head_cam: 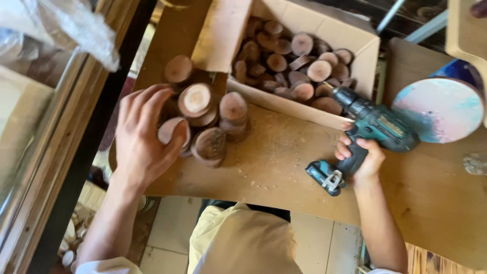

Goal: The person picks up a small circular wood slice from a box and drills a hole through the center using a power drill.

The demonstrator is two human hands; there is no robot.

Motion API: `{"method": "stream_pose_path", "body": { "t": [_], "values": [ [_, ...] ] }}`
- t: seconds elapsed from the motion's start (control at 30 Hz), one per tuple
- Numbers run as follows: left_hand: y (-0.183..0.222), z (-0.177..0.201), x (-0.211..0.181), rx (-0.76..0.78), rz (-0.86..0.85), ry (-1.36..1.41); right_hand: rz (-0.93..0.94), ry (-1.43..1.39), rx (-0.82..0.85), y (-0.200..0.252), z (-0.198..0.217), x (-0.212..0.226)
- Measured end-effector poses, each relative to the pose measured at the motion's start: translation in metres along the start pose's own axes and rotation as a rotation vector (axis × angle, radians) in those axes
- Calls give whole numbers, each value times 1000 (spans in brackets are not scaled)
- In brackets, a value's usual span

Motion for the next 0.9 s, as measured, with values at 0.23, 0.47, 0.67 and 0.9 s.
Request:
{"method": "stream_pose_path", "body": {
  "t": [0.23, 0.47, 0.67, 0.9],
  "values": [
    [-115, -146, 1, 460, -100, 122, 42, -114, 188, -5, 19, 1],
    [-146, -296, -8, 941, -98, 66, 63, -143, 187, -4, 29, 2],
    [-133, -382, -45, 1283, -220, 140, 32, -160, 189, -4, 38, 5],
    [-135, -428, -89, 1125, -447, -6, 57, -335, 290, 5, 42, 29]
  ]
}}
Point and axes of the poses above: each hand's wrist, its own y-axis away from the middle knuckle, its own z-axis out of the back of the hand, x = y × z, the point moved 8 cm from there along -y, towards the middle knuckle, and after that the axes turned 3 degrees about x, right-handed, at the moved point
